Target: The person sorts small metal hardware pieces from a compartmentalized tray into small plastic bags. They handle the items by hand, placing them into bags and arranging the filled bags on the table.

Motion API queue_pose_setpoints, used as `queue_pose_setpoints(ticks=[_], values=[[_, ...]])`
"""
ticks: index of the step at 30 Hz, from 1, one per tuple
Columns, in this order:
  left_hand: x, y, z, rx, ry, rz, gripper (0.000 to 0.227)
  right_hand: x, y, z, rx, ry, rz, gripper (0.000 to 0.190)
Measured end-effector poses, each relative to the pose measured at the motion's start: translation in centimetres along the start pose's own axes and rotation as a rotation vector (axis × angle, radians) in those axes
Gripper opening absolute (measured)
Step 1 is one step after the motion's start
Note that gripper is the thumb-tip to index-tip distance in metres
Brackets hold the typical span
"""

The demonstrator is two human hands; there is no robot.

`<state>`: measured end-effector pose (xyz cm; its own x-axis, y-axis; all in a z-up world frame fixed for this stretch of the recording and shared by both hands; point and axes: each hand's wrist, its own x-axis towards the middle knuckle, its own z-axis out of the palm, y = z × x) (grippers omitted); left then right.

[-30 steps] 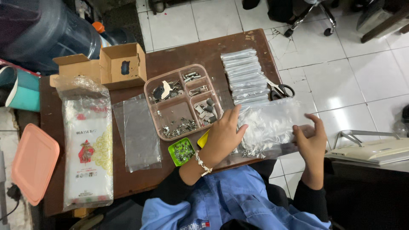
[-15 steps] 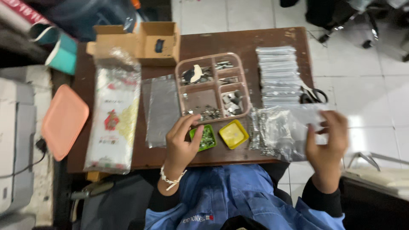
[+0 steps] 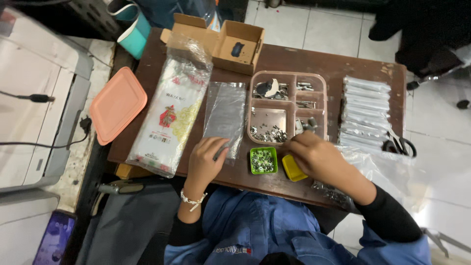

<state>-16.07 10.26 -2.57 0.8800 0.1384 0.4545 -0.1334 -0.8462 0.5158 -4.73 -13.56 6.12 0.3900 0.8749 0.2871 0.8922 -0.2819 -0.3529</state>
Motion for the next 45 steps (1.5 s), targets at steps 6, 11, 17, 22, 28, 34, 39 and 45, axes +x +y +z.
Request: queue_pose_setpoints(ticks=[6,11,17,22,28,34,39,45], values=[[-0.6,-1.4,-0.6,0.194,-0.394,-0.040,0.031,0.6,1.2,3.2,-0.013,-0.162,-0.059,0.015],[-0.9,-3.3,1.1,0.209,-0.306,0.075,0.015,0.8,1.0,3.5,-0.048,-0.218,-0.008,0.015],[-0.2,-3.7,1.2,0.168,-0.355,0.047,0.010,1.0,1.3,3.7,-0.081,-0.247,0.048,0.013],[1.0,-3.3,0.4,0.027,-0.228,0.033,0.010,1.3,1.0,2.5,-0.081,-0.285,0.084,0.009],[1.8,-4.3,0.5,-0.114,0.097,0.063,0.012,1.4,1.8,2.4,-0.118,-0.301,0.130,0.012],[2.6,-3.7,-1.5,-0.546,0.250,-0.128,0.041,3.0,2.8,3.8,0.050,-0.193,0.151,0.016],[4.0,0.0,-3.1,-0.963,0.095,-0.138,0.011,6.5,0.9,3.4,0.408,0.058,0.142,0.073],[6.1,3.1,-5.9,-0.893,0.061,0.084,0.017,9.3,2.9,4.5,0.402,-0.009,-0.071,0.021]])
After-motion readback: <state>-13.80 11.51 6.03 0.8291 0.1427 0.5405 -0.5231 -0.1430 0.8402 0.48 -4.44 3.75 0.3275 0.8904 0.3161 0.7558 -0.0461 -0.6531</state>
